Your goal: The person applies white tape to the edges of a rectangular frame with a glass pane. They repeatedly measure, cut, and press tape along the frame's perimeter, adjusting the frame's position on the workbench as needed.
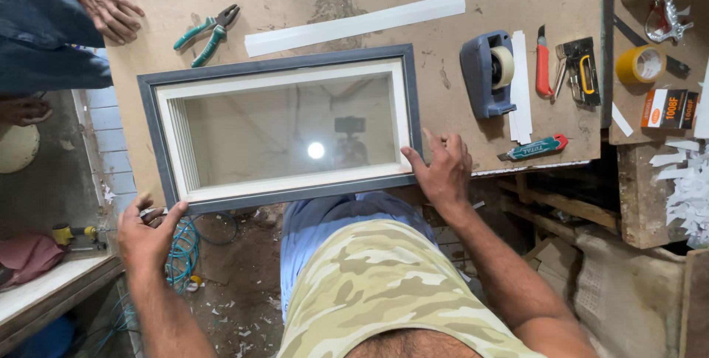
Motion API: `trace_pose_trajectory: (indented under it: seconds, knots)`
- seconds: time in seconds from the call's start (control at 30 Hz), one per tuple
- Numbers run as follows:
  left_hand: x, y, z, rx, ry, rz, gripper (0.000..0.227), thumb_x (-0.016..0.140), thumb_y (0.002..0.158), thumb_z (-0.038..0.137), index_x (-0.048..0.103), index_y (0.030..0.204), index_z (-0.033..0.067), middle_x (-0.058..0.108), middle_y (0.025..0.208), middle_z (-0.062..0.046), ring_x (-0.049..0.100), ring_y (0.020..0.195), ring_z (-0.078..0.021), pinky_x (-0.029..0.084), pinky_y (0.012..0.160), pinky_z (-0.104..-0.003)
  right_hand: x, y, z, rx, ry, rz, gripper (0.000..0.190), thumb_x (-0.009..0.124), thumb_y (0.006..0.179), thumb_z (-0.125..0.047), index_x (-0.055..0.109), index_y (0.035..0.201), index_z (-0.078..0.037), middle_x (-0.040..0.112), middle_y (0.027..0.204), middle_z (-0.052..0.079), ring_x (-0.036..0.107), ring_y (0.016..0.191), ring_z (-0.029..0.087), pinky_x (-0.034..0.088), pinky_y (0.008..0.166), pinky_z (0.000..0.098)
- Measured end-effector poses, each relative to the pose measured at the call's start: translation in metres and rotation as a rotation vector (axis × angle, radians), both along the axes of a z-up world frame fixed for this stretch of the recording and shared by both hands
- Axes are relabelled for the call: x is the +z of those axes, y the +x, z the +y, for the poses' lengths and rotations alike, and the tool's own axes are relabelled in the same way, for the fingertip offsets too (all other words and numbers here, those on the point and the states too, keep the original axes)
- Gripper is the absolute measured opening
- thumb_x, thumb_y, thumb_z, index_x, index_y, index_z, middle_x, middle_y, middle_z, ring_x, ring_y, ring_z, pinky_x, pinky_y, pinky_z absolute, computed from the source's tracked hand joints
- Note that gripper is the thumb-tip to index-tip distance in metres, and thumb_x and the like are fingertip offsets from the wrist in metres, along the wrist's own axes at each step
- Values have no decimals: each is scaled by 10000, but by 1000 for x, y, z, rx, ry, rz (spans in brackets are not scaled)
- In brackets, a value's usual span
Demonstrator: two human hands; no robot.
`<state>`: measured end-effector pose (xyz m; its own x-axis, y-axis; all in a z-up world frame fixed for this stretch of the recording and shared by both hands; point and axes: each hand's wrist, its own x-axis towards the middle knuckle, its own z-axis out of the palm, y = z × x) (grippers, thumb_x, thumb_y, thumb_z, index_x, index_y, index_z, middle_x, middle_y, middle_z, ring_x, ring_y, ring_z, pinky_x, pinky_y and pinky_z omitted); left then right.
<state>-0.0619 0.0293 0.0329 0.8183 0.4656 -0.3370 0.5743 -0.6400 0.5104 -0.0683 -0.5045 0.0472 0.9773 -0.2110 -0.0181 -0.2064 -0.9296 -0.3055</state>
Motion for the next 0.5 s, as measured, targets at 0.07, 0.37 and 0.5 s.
trace_pose_trajectory:
  seconds: [0.07, 0.37, 0.5]
  knots:
    - [11, 8, -2, -233, 147, 0, 954, 985, 641, 296, 547, 1419, -41, 633, 1299, -260, 673, 1080, -365, 535, 906, -451, 12, -3, -3, 74, -35, 113, 845, 831, 739, -612, 617, 1267, 12, 679, 987, 213, 669, 957, 346, 509, 792, 471]
    - [17, 10, -9, -470, 389, 163, 529, 900, 756, 247, 669, 1173, 19, 737, 1074, -239, 707, 1001, -423, 565, 859, -498, -8, -28, 9, 135, -93, 341, 476, 885, 744, -329, 601, 990, -37, 716, 778, 162, 735, 755, 348, 587, 679, 450]
    - [50, 34, -11, -529, 341, 327, 573, 911, 732, 367, 684, 1127, 20, 738, 1022, -249, 712, 979, -428, 572, 820, -506, -7, -31, 10, 97, -72, 350, 509, 879, 778, -324, 607, 1107, -45, 730, 858, 166, 730, 831, 362, 585, 718, 465]
